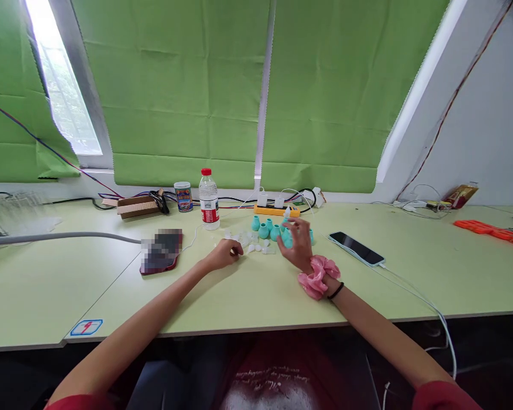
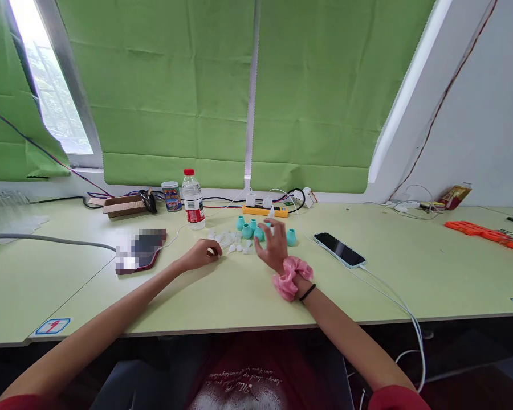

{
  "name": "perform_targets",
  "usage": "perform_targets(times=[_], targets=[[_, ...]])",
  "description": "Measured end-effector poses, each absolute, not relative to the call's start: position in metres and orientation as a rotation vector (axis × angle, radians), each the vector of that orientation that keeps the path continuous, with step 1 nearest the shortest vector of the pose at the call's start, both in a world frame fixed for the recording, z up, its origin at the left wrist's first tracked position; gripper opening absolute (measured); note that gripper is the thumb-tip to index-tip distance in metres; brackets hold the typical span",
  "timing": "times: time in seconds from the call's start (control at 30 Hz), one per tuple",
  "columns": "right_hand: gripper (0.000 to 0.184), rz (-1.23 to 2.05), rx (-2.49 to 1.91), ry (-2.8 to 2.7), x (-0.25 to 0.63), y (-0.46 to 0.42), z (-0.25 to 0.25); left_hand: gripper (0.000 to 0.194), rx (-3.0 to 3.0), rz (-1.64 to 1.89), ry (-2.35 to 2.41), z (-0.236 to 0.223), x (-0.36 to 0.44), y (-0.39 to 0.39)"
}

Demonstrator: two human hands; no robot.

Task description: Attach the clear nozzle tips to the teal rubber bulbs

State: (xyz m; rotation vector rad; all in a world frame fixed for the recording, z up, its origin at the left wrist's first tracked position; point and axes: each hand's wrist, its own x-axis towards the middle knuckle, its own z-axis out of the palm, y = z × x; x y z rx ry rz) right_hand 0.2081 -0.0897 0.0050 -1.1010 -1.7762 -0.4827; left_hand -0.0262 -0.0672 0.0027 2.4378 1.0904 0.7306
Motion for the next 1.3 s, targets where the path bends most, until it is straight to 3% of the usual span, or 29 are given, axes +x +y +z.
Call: perform_targets(times=[0.2, 0.63, 1.0, 1.3], targets=[[0.032, -0.272, -1.248, -2.325, 0.182, -0.100, -0.012, 0.022, 2.369, 0.815, 1.068, -0.002, -0.022, -0.068], [0.008, 0.116, -1.132, -2.186, 0.179, -0.100, -0.016, 0.021, 2.372, 0.786, 1.066, 0.000, -0.021, -0.071], [0.022, 0.642, -0.974, -1.916, 0.171, -0.093, -0.028, 0.016, 2.134, 0.949, 1.027, -0.007, -0.009, -0.075], [0.024, 0.771, -0.904, -1.901, 0.174, -0.092, -0.027, 0.017, 1.995, 1.017, 1.007, -0.010, -0.008, -0.074]])
